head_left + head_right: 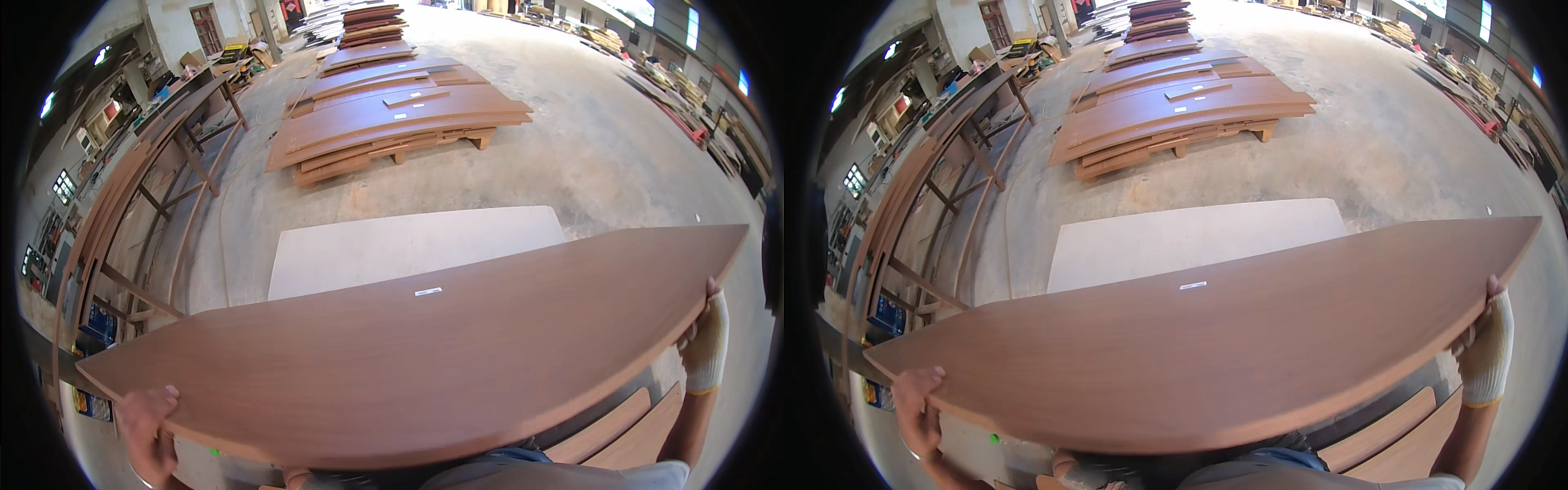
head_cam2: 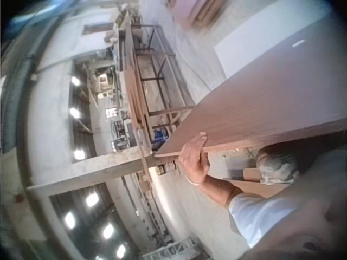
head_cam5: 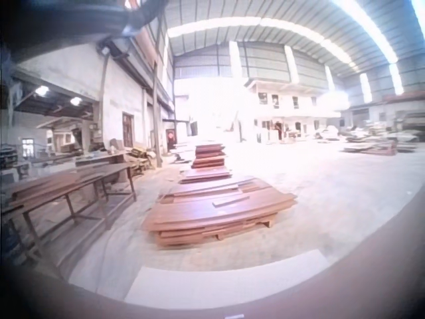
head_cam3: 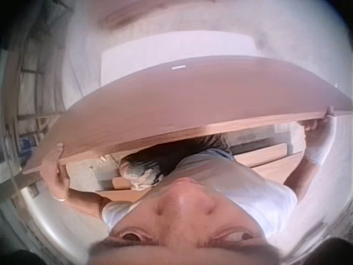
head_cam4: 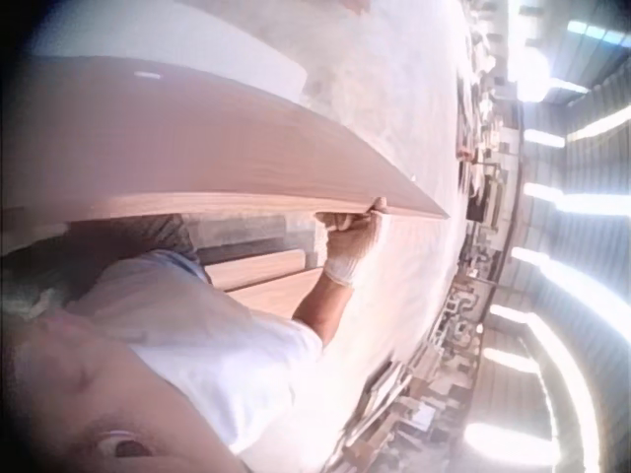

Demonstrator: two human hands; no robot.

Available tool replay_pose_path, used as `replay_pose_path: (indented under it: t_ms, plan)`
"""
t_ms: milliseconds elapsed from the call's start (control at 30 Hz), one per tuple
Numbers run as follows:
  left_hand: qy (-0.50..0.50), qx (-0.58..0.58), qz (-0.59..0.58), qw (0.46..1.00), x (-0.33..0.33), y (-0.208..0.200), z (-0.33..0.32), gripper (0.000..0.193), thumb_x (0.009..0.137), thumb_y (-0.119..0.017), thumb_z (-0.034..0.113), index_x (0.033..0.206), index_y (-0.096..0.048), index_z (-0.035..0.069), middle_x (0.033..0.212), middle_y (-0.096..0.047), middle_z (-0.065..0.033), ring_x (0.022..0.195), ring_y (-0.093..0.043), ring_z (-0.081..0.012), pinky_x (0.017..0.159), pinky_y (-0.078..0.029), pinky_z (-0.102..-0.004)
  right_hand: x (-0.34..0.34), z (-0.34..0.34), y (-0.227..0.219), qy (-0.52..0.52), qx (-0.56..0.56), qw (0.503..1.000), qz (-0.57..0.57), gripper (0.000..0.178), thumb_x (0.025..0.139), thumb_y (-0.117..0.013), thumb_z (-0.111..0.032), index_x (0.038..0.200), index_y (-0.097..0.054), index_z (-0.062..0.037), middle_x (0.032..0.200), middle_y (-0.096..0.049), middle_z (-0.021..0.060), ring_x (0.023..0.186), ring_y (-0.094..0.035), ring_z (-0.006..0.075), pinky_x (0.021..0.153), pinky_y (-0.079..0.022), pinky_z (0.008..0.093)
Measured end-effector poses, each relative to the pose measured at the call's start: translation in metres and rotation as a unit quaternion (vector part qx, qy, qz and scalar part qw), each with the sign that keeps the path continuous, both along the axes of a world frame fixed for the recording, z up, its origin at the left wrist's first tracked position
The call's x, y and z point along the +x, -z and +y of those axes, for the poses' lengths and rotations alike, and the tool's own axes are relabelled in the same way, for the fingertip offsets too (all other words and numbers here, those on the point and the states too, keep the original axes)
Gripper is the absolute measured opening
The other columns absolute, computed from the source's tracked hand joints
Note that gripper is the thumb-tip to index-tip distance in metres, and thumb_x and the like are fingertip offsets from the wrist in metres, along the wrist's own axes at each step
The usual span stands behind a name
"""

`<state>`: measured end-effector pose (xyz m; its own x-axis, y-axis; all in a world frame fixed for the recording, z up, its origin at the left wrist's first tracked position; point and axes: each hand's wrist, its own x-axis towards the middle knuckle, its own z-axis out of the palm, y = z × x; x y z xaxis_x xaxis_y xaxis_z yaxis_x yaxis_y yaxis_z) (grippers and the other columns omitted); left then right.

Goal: The person wipes a large wooden board with a cloth, then flips the board over to wipe the other side. They continue wiping the board and briefly adjust the camera before resuming the task.

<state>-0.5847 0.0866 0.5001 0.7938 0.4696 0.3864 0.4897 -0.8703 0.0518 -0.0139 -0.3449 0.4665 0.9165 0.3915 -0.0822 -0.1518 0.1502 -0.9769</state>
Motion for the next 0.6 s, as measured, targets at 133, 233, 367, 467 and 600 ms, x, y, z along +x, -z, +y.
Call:
replay_pose_path:
  t_ms: [133, 233, 367, 467, 600]
  plan:
    - [0.005, 0.006, -0.079, 0.997, 0.027, -0.030, 0.044, 0.034, 0.092, -0.068, 0.028, 0.108, -0.065, -0.001, 0.099, -0.070, -0.0151, 0.094, -0.064, -0.0320, 0.087, -0.047, -0.0398, 0.023, 0.054, 0.001, 0.075, 0.031, 0.991, -0.111, 0.039, 0.108, -0.045, -0.041, 0.112, -0.063, -0.0071, 0.074, -0.058, 0.0005, 0.049, -0.046, 0.0134, 0.049, -0.044, 0.0293]
    - [0.023, 0.031, -0.164, 0.986, 0.027, 0.004, 0.098, 0.033, 0.096, -0.066, 0.028, 0.110, -0.064, -0.002, 0.102, -0.066, -0.0141, 0.096, -0.061, -0.0299, 0.091, -0.046, -0.0387, 0.080, 0.054, -0.018, 0.034, 0.066, 0.979, -0.188, 0.037, 0.109, -0.046, -0.034, 0.114, -0.063, -0.0018, 0.083, -0.062, 0.0043, 0.057, -0.052, 0.0143, 0.059, -0.050, 0.0339]
    - [-0.018, 0.112, -0.209, 0.971, 0.051, 0.003, 0.144, 0.038, 0.098, -0.067, 0.032, 0.115, -0.063, -0.002, 0.107, -0.066, -0.0130, 0.100, -0.061, -0.0286, 0.096, -0.046, -0.0385, 0.117, 0.096, -0.033, -0.027, 0.081, 0.956, -0.282, 0.036, 0.105, -0.053, -0.030, 0.113, -0.065, 0.0030, 0.085, -0.065, 0.0067, 0.065, -0.058, 0.0163, 0.064, -0.050, 0.0333]
    - [-0.030, 0.086, -0.219, 0.972, 0.075, -0.001, 0.171, 0.044, 0.099, -0.068, 0.037, 0.118, -0.063, -0.002, 0.111, -0.067, -0.0120, 0.106, -0.061, -0.0245, 0.099, -0.045, -0.0355, 0.141, 0.113, -0.048, 0.028, -0.049, 0.894, -0.444, 0.030, 0.104, -0.056, -0.023, 0.103, -0.069, 0.0044, 0.083, -0.065, 0.0049, 0.064, -0.057, 0.0167, 0.065, -0.048, 0.0308]
    - [-0.051, 0.062, -0.219, 0.972, 0.070, -0.019, 0.212, 0.049, 0.100, -0.069, 0.040, 0.125, -0.064, -0.001, 0.120, -0.068, -0.0093, 0.113, -0.060, -0.0187, 0.101, -0.045, -0.0323, 0.113, 0.168, -0.064, 0.264, -0.196, 0.539, -0.776, 0.019, 0.100, -0.058, -0.011, 0.104, -0.072, 0.0012, 0.090, -0.071, 0.0098, 0.078, -0.066, 0.0227, 0.078, -0.051, 0.0320]
